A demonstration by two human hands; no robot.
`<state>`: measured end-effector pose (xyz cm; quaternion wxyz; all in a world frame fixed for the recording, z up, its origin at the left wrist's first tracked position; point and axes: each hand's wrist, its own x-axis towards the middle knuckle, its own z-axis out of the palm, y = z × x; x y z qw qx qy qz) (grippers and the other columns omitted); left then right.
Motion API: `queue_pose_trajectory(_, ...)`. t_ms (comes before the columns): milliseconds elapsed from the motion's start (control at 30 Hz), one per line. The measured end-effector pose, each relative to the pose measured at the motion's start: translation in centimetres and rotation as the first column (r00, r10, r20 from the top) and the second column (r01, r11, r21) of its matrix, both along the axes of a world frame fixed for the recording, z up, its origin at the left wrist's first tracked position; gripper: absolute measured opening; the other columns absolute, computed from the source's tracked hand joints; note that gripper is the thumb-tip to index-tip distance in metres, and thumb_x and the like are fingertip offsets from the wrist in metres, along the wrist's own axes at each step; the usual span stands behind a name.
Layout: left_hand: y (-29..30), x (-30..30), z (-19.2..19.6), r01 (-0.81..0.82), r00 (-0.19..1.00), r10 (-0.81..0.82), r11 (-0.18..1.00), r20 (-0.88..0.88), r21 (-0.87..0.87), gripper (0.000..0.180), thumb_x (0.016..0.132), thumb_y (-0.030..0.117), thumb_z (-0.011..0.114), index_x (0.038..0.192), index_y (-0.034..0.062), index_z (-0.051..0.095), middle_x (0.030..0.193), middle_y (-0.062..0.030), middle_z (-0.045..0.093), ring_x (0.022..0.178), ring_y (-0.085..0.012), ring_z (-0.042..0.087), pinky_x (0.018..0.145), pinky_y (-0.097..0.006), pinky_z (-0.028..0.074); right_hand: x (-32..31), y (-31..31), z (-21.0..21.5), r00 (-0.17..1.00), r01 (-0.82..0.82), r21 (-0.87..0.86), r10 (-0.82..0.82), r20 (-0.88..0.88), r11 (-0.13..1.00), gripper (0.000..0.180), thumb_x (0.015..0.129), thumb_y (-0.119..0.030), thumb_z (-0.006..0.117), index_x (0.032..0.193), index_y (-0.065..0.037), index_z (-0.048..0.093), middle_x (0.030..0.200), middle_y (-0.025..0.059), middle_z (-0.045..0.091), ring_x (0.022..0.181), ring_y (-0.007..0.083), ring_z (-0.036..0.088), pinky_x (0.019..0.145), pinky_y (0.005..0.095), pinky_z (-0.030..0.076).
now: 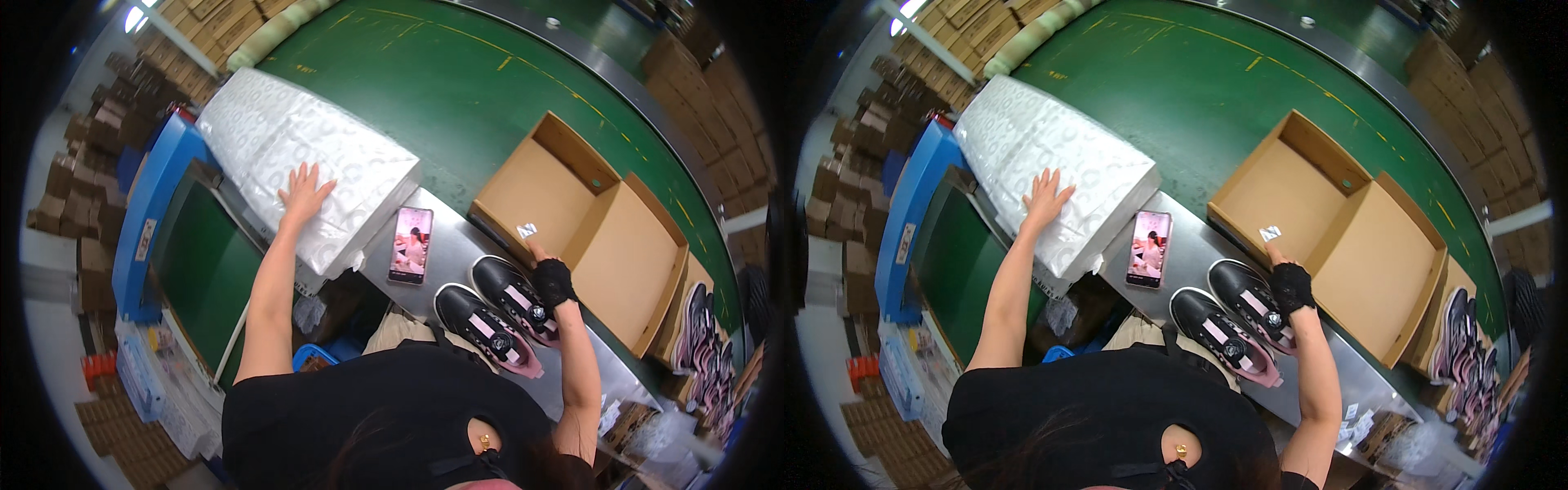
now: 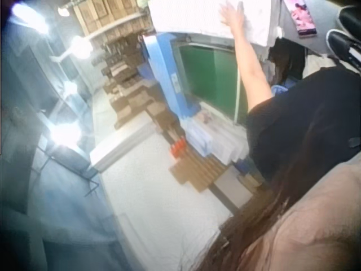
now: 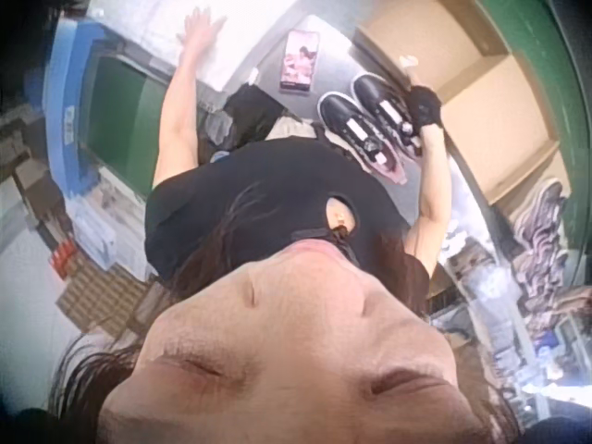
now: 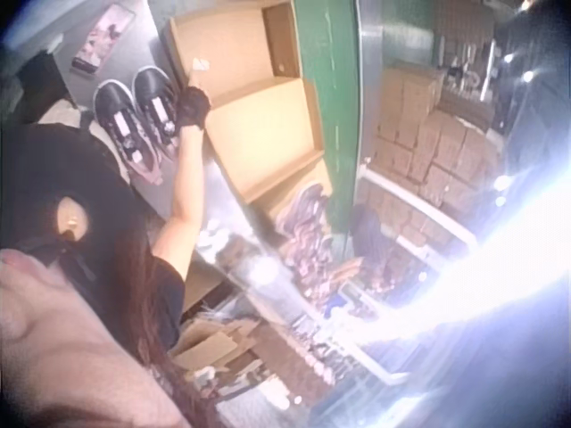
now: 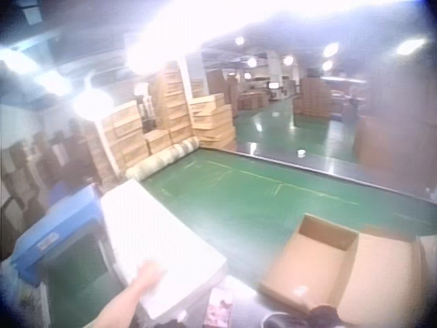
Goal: The person packs shoes into shoeboxes by lining open boxes with wrapping paper, inserting pairs of shoes and packets inside, wrapping the paper over the shoes, closing the box lids, and placing the closed boxes onto a conveyor belt.
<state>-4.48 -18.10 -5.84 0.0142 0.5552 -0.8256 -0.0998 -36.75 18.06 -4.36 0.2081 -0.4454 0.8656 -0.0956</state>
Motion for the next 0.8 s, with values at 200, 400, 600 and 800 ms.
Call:
queue_pose_trajectory(200,-2.3,0.6,-0.2,0.083,0.996,-0.092,0.929,-0.010,-0.360,0.018,0.083,0.021,0.045,0.085,0.0063,0.055,0.080,-0.0134,0.060,0.076,-0.0328,0.056,0.065,-0.046,0.043,-0.3,0.4,-0.3,0.999,-0.044,0.043,0.043,0.022,0.998,0.038,0.078,-0.011,0.048,0.116,-0.015,0.045,0.095,0.0192,0.058,0.087,0.0371,0.054,0.075,0.0429,0.043)
queue_pose_trajectory(400,-4.7,-0.8,12.6,-0.212,0.868,-0.110,0.799,-0.484,-0.563,0.022,0.086,0.021,0.039,0.080,0.0013,0.049,0.076,-0.0204,0.058,0.072,-0.0403,0.054,0.064,-0.044,0.043,-0.5,2.9,-0.5,1.000,-0.022,0.016,0.022,0.000,1.000,0.038,0.079,-0.012,0.048,0.116,-0.016,0.045,0.098,0.0187,0.057,0.088,0.0368,0.054,0.075,0.0433,0.043)
queue_pose_trajectory(600,5.3,-11.3,25.4,0.143,0.371,-0.320,0.947,-0.872,-0.287,0.022,0.086,0.020,0.041,0.083,0.0007,0.051,0.076,-0.0111,0.053,0.070,-0.0201,0.052,0.062,-0.031,0.043,-0.1,2.4,1.1,0.994,-0.044,-0.136,0.056,0.090,0.990,0.054,0.071,-0.015,0.061,0.120,-0.008,0.041,0.110,0.0206,0.051,0.102,0.0361,0.048,0.085,0.0394,0.040)
queue_pose_trajectory(800,17.8,-24.1,24.9,0.634,0.028,-0.321,0.738,-0.947,-0.231,0.024,0.086,0.020,0.046,0.087,-0.0030,0.049,0.074,-0.0059,0.048,0.067,-0.0113,0.045,0.061,-0.026,0.041,4.3,0.9,12.7,0.791,0.274,-0.765,0.316,0.524,0.583,0.069,0.065,-0.013,0.071,0.122,-0.002,0.035,0.105,0.0138,0.052,0.098,0.0251,0.050,0.080,0.0323,0.041)
